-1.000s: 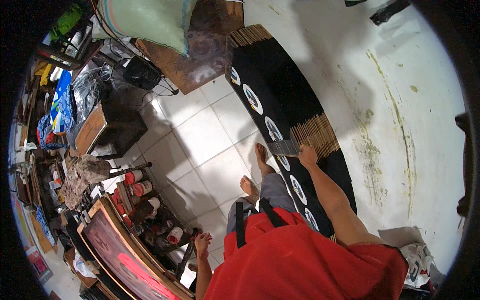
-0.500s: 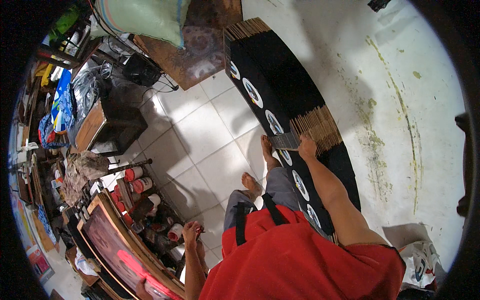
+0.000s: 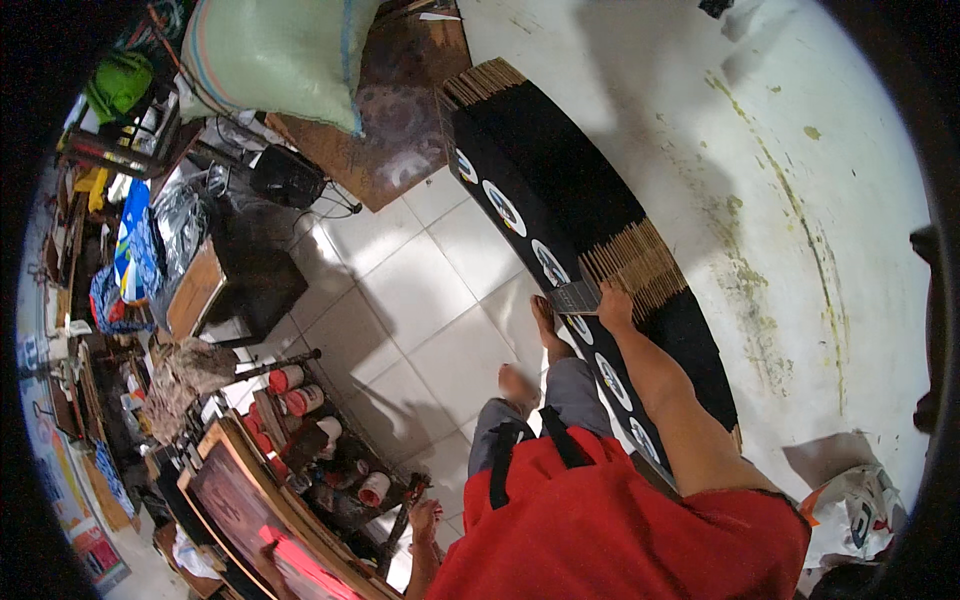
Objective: The person assists a coworker in a screen printing operation by taking printed fabric pieces from the screen and stacking them on a nearby table. The coworker applies ink to the screen and presses it onto the fabric while the camera wearer handles the finished pieces.
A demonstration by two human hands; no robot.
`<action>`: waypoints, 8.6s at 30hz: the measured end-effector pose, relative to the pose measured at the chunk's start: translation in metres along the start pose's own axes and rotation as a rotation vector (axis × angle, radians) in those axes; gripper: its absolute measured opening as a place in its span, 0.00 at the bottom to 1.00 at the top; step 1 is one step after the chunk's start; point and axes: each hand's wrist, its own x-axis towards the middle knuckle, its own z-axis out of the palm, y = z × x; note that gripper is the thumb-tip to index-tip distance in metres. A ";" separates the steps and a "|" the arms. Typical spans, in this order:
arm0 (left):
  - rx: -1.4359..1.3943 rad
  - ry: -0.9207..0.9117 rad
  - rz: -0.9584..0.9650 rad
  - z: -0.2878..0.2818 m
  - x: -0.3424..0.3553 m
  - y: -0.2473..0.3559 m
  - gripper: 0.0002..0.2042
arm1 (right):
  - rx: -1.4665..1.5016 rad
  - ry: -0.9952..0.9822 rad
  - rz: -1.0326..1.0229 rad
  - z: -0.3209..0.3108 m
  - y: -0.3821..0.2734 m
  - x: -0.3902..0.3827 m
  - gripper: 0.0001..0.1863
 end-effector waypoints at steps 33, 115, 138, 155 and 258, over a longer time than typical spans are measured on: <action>0.254 -0.093 0.063 0.040 -0.013 0.091 0.11 | 0.155 0.140 -0.049 0.001 0.004 -0.012 0.18; 0.610 -0.053 0.407 0.107 -0.065 -0.215 0.18 | -0.297 -0.493 -0.917 0.187 0.076 -0.126 0.11; 0.136 0.012 0.176 0.117 -0.077 -0.199 0.12 | -0.103 -0.522 -0.882 0.155 0.075 -0.162 0.11; 0.145 0.064 0.082 0.118 -0.096 -0.220 0.14 | -0.344 -0.242 -1.345 0.264 0.108 -0.138 0.07; -1.496 1.179 0.026 -0.180 -0.099 -0.301 0.12 | 0.340 -0.965 -0.600 0.120 -0.250 -0.333 0.07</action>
